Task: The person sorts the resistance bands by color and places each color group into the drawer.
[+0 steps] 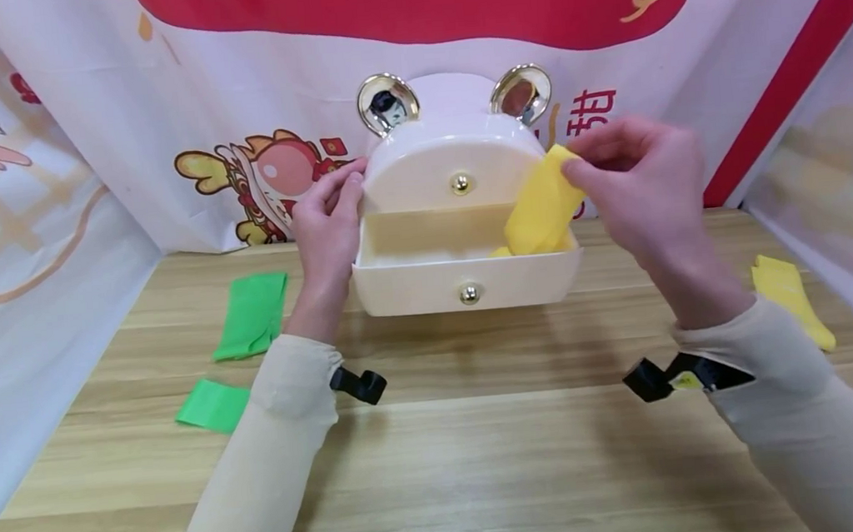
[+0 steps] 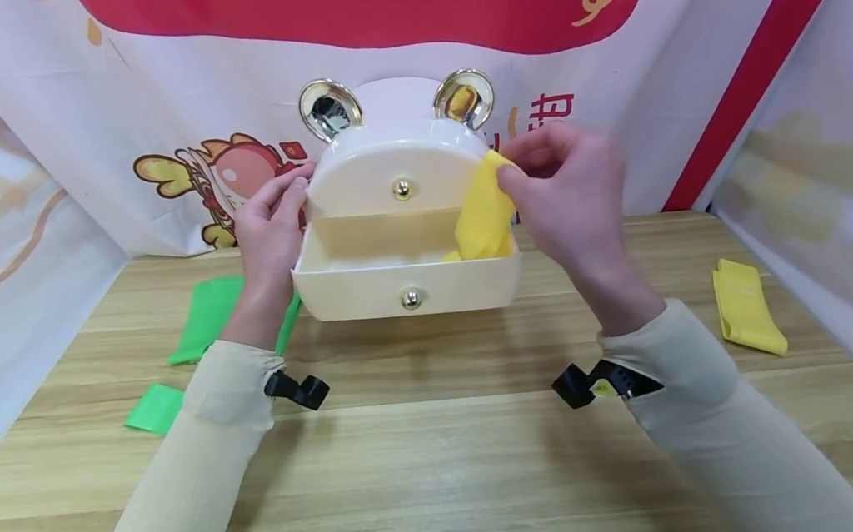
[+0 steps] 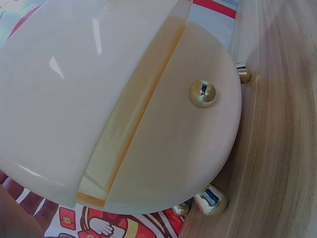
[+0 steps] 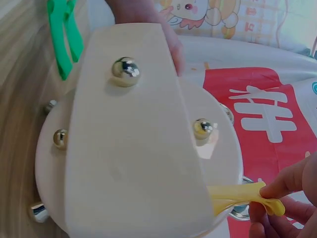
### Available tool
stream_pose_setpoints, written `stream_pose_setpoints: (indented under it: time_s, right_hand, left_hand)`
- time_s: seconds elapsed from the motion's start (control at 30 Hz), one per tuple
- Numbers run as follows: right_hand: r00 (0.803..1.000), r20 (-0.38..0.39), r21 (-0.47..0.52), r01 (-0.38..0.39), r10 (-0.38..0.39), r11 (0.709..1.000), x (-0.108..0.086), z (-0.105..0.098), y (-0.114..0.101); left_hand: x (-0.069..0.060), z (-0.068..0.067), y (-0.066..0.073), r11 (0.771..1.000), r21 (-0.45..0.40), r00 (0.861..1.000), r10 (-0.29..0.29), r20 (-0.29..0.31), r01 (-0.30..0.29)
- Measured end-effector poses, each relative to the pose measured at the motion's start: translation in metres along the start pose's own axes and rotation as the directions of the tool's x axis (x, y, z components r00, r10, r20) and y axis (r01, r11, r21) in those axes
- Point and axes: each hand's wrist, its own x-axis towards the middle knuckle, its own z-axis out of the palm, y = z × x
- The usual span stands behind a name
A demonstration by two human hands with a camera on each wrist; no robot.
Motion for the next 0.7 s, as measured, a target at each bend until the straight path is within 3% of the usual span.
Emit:
stream_pose_setpoints:
  time_s: [0.33,0.7]
  right_hand:
    - [0.993,-0.056,-0.026,0.099,-0.100,0.995,-0.014,0.029,0.003]
    - [0.980,-0.025,-0.074,0.193,-0.195,0.978,-0.029,0.062,-0.003]
  left_hand:
    - [0.000,0.000,0.001,1.000,-0.019,1.000,-0.004,-0.001,0.004]
    - [-0.001,0.000,0.000,1.000,0.001,1.000,-0.001,0.001,0.001]
